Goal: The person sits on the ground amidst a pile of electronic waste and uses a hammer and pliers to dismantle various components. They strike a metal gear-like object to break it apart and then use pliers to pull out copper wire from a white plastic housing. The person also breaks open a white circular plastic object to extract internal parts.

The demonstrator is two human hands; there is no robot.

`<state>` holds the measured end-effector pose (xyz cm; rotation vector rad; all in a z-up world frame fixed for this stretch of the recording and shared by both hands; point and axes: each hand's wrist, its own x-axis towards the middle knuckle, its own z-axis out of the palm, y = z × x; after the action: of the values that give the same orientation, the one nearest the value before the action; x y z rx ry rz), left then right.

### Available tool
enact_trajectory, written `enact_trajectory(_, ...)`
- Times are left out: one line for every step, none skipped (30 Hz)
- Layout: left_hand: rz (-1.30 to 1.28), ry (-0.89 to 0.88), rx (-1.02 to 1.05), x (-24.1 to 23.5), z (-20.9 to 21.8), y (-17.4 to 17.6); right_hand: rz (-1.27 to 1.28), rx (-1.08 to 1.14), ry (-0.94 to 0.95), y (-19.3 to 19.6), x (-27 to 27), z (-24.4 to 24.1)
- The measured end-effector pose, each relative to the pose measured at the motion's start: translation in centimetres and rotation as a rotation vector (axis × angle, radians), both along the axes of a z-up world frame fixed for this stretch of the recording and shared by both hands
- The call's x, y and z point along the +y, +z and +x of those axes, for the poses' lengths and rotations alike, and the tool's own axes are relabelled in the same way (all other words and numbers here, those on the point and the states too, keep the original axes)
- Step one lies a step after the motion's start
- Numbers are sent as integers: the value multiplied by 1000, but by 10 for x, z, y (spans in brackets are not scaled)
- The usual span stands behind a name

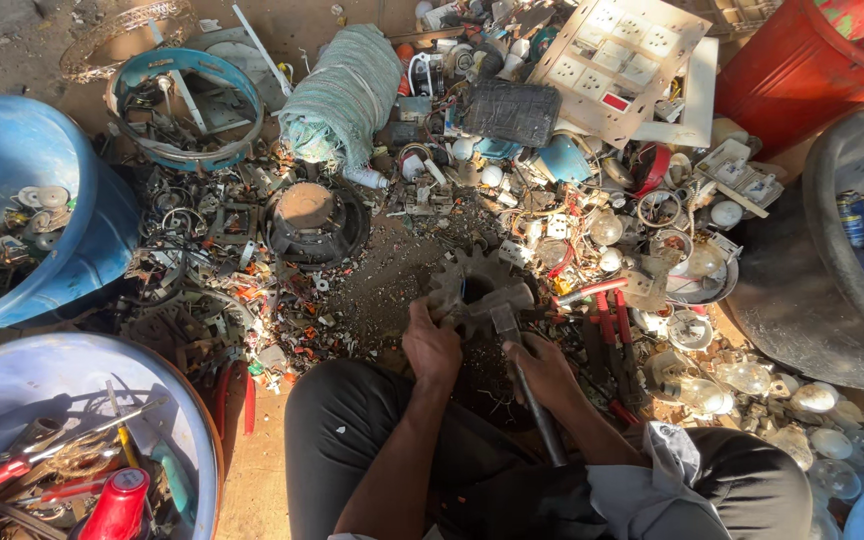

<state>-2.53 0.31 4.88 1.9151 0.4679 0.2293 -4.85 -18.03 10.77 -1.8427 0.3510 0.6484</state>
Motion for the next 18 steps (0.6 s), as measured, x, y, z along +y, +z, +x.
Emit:
enact_trajectory(32,-6,-86,2,-2,4,-9,30,-6,-1,-2,-5)
enact_trajectory(64,-11,-172,4,-4,9,-18,61,-12,-3,-2,-11)
enact_trajectory(-7,-21,-130,5,-6,13,-28,93,-24,-5,-4,-20)
enact_trajectory(-77,-33,-88,5,-9,18,-100,89,-4,-7,-4,-26)
enact_trajectory(-144,-37,-46,8,-12,24,-170,84,24,-10,-1,-28)
enact_trajectory(-194,-64,-69,9,-14,30,-241,79,51,-10,1,-30)
enact_trajectory(-243,-92,-92,10,-17,36,-408,13,117,-8,0,-33)
enact_trajectory(-293,-121,-114,10,-20,42,-576,-54,183,-4,1,-36)
enact_trajectory(-273,-175,-122,10,-22,47,-744,-121,249,1,0,-37)
enact_trajectory(-253,-229,-130,9,-26,52,-713,-333,181,7,0,-39)
enact_trajectory(-235,-281,-133,9,-32,55,-680,-538,113,13,0,-44)
enact_trajectory(-228,-326,-124,7,-37,57,-642,-741,42,18,1,-46)
enact_trajectory(-220,-374,-116,6,-40,58,-436,-662,29,23,4,-48)
enact_trajectory(-211,-423,-107,5,-44,58,-230,-583,16,27,5,-50)
enact_trajectory(-264,-467,-115,3,-45,57,-27,-504,0,30,5,-49)
enact_trajectory(-316,-511,-122,1,-45,55,-64,-500,16,33,5,-52)
enact_trajectory(-367,-552,-129,-2,-46,53,-99,-497,35,34,5,-52)
enact_trajectory(-582,-533,-51,-6,-44,49,-134,-493,55,35,2,-50)
